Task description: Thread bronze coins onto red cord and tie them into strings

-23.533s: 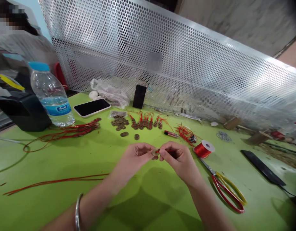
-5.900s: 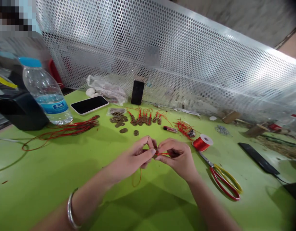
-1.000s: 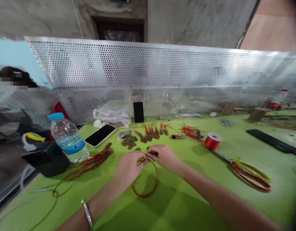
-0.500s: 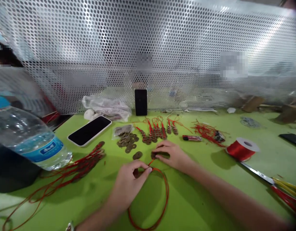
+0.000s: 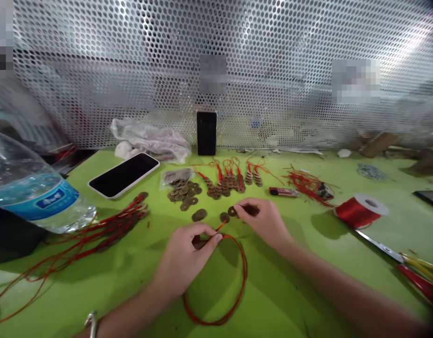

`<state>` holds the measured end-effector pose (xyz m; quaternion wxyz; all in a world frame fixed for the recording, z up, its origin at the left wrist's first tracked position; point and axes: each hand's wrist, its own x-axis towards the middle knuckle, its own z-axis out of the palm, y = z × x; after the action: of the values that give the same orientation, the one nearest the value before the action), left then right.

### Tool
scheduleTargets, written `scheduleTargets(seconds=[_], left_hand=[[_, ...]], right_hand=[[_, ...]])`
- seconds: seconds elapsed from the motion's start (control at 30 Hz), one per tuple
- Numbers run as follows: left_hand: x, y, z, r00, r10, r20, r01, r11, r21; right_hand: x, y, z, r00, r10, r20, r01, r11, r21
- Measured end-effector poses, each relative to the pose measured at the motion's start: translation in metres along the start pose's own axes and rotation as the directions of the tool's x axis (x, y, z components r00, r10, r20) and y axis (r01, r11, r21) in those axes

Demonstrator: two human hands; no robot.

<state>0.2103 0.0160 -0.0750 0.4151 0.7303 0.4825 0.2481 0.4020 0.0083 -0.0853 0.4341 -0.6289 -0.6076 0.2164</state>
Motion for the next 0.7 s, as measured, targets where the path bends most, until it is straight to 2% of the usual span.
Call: scheduleTargets(seconds=[0.17,0.4,0.7], left_hand=[[-0.001,0.005,-0.001,0.999,-0.044,0.029,0.045,0.999,-0.019],[0.0,0.007,-0.001,0.998,-0.059,0.037,0.059,0.998,0.001],[0.0,0.005,-0.001,0.996,-0.085,0.015,0.086,0.995,-0.044]], right_hand=[[-0.009,-0.009,0.006,0.998,0.054,0.027,-0.058,0.981,0.187],[-0.016,-0.016,0.012,0.996,0.077,0.043,-0.086,0.955,0.285],[-0.024,-0.016,0.015,0.998,-0.019,0.059,-0.002,0.943,0.332]])
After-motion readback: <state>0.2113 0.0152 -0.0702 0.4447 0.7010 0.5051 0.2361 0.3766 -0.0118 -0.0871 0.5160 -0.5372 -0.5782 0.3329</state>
